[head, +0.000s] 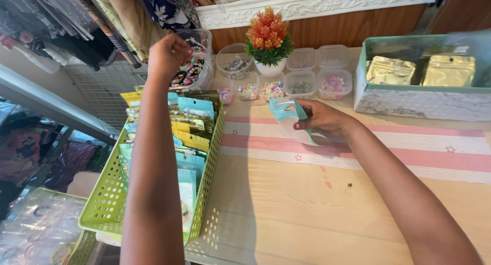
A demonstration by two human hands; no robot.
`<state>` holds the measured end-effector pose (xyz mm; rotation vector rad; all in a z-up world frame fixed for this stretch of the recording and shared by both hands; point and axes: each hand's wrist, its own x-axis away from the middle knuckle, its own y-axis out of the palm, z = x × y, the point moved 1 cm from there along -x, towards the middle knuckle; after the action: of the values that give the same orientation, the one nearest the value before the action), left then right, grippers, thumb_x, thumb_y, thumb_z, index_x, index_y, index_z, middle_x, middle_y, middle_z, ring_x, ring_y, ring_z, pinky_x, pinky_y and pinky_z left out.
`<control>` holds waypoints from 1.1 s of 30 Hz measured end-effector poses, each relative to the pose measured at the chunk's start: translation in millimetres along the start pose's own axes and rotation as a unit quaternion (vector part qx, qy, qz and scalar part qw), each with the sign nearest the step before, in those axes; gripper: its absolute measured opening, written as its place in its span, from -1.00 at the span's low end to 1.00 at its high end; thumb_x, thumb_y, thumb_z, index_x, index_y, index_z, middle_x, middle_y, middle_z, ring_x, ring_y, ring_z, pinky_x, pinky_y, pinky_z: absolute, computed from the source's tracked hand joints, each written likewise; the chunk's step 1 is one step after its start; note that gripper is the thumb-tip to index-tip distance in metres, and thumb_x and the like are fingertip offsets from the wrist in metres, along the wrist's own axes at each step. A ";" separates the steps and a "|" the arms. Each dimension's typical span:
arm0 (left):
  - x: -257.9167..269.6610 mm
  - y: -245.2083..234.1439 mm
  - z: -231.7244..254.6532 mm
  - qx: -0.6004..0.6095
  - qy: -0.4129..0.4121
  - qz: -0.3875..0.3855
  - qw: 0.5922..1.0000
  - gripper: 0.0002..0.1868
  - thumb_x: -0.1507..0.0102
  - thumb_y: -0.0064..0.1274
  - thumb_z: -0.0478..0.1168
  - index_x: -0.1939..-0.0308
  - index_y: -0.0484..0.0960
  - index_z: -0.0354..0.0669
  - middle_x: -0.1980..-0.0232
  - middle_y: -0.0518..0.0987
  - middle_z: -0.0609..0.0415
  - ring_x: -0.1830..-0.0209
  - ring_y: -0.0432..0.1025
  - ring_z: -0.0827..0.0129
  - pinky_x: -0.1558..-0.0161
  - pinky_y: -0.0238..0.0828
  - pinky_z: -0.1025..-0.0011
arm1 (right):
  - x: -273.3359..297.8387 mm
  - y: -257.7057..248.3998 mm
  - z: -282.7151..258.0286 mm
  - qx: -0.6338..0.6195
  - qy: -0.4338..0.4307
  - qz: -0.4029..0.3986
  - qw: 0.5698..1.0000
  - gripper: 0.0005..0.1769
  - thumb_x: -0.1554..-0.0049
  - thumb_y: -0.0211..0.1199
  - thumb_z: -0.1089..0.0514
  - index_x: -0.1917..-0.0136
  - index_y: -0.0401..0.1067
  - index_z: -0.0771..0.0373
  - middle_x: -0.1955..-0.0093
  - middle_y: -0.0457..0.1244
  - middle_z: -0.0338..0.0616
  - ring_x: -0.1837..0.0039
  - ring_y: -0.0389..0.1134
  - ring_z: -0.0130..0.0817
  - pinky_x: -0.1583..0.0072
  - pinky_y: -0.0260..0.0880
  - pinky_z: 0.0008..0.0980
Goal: Packaging handmade bracelets and loose beads into small plastic bags for sale.
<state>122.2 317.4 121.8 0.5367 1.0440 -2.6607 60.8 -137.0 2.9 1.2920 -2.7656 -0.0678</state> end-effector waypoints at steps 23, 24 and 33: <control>108.6 180.3 190.8 0.495 0.112 -0.257 0.823 -0.89 -0.41 0.10 -0.39 0.02 0.52 -0.23 0.03 0.62 0.09 0.00 0.51 0.48 -0.13 0.50 0.44 | 22.7 -35.2 6.2 -0.173 -0.079 -0.076 0.979 0.04 0.15 0.65 0.16 -0.49 0.20 0.29 -0.33 0.31 -0.07 -0.41 0.32 -0.17 -0.43 0.28 -0.18; 112.1 180.2 185.8 0.496 0.096 -0.248 0.827 -0.90 -0.41 0.09 -0.38 0.01 0.52 -0.22 0.04 0.61 0.10 0.01 0.50 0.49 -0.11 0.49 0.44 | 22.5 -35.7 6.0 -0.157 -0.075 -0.063 0.983 0.04 0.17 0.65 0.16 -0.48 0.19 0.23 -0.31 0.31 -0.13 -0.39 0.32 -0.23 -0.41 0.29 -0.21; 134.2 181.5 172.9 0.491 0.084 -0.235 0.835 -0.91 -0.46 0.01 -0.31 -0.01 0.55 -0.25 -0.04 0.60 0.11 -0.27 0.43 0.45 -0.34 0.32 0.40 | 13.1 -35.2 21.2 -0.148 -0.071 -0.070 0.984 -0.15 0.02 0.60 0.18 -0.45 0.28 0.38 -0.26 0.34 -0.17 -0.33 0.32 -0.37 -0.37 0.30 -0.29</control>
<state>19.6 56.6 73.4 0.7540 -0.3546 -3.5215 77.2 -169.6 -20.2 1.4426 -2.6362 -0.5784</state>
